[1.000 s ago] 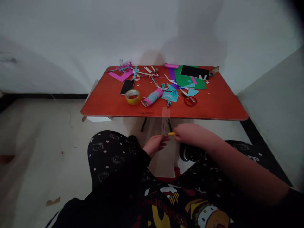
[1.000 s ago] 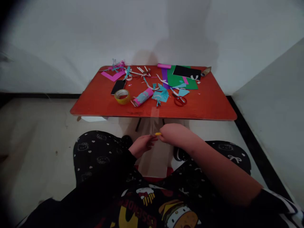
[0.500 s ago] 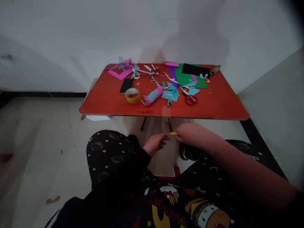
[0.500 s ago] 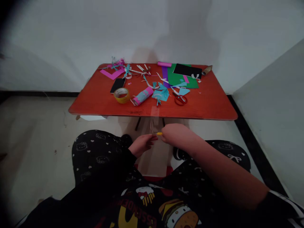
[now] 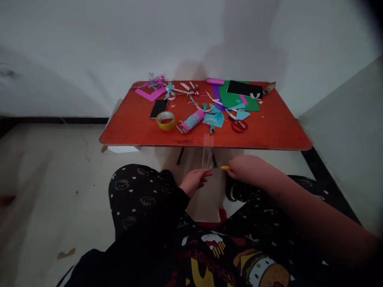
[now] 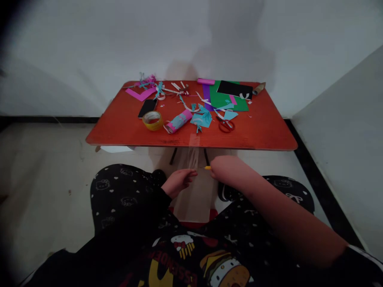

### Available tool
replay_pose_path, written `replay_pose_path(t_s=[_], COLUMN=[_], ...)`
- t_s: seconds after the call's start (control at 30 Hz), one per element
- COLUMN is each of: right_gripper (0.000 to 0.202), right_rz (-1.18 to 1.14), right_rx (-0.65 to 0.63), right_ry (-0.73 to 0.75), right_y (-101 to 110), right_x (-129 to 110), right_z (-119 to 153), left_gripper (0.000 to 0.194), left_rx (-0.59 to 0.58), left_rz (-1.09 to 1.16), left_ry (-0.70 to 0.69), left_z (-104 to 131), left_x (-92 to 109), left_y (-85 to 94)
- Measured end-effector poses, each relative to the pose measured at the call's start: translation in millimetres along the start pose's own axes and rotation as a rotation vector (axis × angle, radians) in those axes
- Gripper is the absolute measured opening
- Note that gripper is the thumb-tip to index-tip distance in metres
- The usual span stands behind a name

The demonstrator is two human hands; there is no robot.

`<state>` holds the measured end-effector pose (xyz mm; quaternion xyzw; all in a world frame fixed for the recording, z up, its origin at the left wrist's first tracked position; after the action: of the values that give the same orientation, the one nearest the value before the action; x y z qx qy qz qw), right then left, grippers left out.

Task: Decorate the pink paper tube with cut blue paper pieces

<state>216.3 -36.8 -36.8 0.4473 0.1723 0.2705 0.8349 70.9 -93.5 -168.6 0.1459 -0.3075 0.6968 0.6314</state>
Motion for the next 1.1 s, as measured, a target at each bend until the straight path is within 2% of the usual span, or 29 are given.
replay_pose_path(t_s=[0.2,0.4,0.6,0.93,1.1], right_gripper=[0.035,0.036,0.041,0.038,0.038], right_rz=[-0.019,-0.044,-0.049,-0.044,-0.035], right_rx=[0.035,0.049,0.036,0.084,0.047], right_ry=[0.022,0.059,0.080,0.070,0.033], right_y=[1,10,14,17,13], right_x=[6,-5,-17,-25,-27], right_z=[7,2,-7,-12,-13], left_gripper=[0.042,0.038,0.039,0.040,0.038], left_rx=[0.044,0.124,0.107,0.101,0.118], left_rz=[-0.022,0.019,0.039,0.022,0.023], left_ry=[-0.044,-0.054,-0.041,-0.032,-0.021], left_z=[-3,-6,-4,-3,-3], left_x=[-4,-6,-4,-1,0], left_y=[-1.0,-2.0,-2.2,-0.8,-0.8])
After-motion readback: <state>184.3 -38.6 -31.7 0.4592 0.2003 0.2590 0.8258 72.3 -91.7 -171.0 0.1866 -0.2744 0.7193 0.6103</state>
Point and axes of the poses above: each hand's wrist, its own z-axis away from the middle knuckle, its own y-axis out of the back of the hand, x = y × z, the point moved 9 cm from there along -z, towards the middle knuckle, and after that the axes turned 6 degrees about y, right-handed, at the moved point
